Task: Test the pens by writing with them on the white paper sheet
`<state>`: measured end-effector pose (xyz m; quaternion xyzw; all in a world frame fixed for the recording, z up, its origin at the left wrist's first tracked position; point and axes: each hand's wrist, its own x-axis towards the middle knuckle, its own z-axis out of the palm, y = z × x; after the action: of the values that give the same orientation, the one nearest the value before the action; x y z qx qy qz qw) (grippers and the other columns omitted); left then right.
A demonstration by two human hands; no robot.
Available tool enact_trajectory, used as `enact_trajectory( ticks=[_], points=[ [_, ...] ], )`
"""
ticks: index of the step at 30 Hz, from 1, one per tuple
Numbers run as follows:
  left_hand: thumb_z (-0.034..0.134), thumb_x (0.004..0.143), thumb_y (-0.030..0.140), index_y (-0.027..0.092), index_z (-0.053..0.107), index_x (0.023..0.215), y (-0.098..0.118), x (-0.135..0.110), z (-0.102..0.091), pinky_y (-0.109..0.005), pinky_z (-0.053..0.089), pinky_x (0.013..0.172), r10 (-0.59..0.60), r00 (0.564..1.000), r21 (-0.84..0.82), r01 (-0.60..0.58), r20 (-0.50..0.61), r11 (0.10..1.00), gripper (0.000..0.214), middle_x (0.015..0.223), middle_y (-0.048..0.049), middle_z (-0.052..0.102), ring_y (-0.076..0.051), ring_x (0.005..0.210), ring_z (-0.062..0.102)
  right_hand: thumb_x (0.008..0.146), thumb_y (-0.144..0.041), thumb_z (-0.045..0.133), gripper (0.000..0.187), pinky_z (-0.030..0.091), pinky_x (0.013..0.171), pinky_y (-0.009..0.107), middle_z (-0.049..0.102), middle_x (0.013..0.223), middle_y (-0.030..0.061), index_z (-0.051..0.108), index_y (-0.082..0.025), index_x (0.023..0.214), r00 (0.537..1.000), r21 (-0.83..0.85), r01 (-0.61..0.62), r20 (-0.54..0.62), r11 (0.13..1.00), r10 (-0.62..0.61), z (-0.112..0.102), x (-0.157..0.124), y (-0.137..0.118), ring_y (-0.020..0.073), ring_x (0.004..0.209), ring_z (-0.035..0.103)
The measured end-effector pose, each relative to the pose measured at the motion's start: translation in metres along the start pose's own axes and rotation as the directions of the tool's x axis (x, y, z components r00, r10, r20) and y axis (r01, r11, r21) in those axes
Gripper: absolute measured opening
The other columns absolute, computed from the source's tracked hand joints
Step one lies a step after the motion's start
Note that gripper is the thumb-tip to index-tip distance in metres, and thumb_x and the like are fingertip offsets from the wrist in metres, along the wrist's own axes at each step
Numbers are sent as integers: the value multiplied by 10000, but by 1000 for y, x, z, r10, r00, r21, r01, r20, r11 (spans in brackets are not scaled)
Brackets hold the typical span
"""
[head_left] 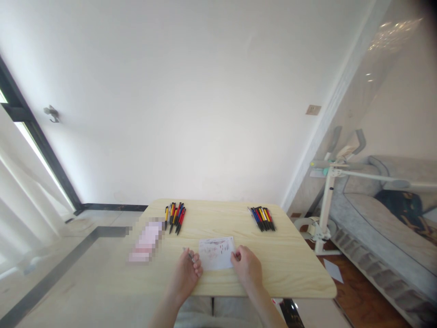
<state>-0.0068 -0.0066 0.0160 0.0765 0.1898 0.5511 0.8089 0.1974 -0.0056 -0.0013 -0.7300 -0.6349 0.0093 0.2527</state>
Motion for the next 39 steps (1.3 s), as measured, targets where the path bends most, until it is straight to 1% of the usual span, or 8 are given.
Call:
enact_trajectory(
  ticks=[5, 10, 14, 19, 28, 34, 39],
  points=[
    [562, 797, 321, 170, 471, 579, 1, 0, 1, -178, 323, 431, -16, 1000, 3, 16, -14, 1000, 281, 543, 57, 438, -54, 435, 402, 780, -292, 506, 164, 268, 539, 237, 590, 644, -15, 532, -211, 639, 1000, -18, 8, 0, 1000, -8, -1, 1, -1, 132, 611, 529],
    [573, 788, 319, 171, 438, 558, 1, 0, 2, -178, 315, 429, -15, 1000, 13, 16, -23, 1000, 305, 535, 62, 424, -52, 427, 389, 781, -297, 510, 168, 270, 533, 241, 592, 642, -16, 540, -210, 640, 1000, -37, 4, 9, 999, -4, -4, 0, -3, 130, 608, 530],
    [570, 791, 313, 173, 440, 560, 1, -1, 3, -182, 314, 430, -14, 999, 21, 15, -30, 1000, 299, 533, 61, 427, -54, 424, 389, 778, -290, 516, 156, 281, 539, 240, 599, 654, -15, 550, -209, 651, 1000, -50, 14, 20, 999, -13, -7, 0, -5, 130, 618, 535],
    [569, 791, 309, 172, 447, 560, 0, -1, 2, -183, 312, 430, -10, 1000, 18, 10, -21, 1000, 295, 533, 59, 432, -54, 424, 392, 770, -283, 531, 144, 286, 536, 238, 608, 657, -14, 560, -207, 650, 999, -72, -7, 44, 997, 10, -10, 0, -8, 129, 623, 541],
    [578, 785, 306, 171, 450, 566, 0, 0, 0, -182, 317, 437, -14, 1000, 7, 14, -1, 1000, 287, 538, 57, 444, -55, 432, 401, 783, -287, 511, 158, 273, 529, 233, 601, 650, -14, 553, -207, 653, 1000, -60, 24, 15, 998, -23, -7, 0, -5, 129, 611, 534],
    [569, 790, 311, 174, 439, 559, 1, -1, 3, -187, 313, 432, -14, 999, 30, 15, -46, 999, 298, 536, 59, 433, -55, 425, 392, 777, -285, 521, 148, 290, 537, 234, 604, 656, -13, 568, -208, 660, 999, -64, 14, 41, 998, -12, -9, 0, -7, 127, 623, 543],
    [568, 790, 303, 173, 442, 562, 0, -1, 4, -186, 309, 428, -10, 999, 23, 11, -45, 1000, 291, 537, 60, 433, -54, 421, 395, 780, -284, 516, 152, 289, 541, 233, 602, 655, -14, 562, -208, 656, 999, -69, 25, 29, 997, -23, -9, 0, -6, 127, 622, 539]
  ],
)
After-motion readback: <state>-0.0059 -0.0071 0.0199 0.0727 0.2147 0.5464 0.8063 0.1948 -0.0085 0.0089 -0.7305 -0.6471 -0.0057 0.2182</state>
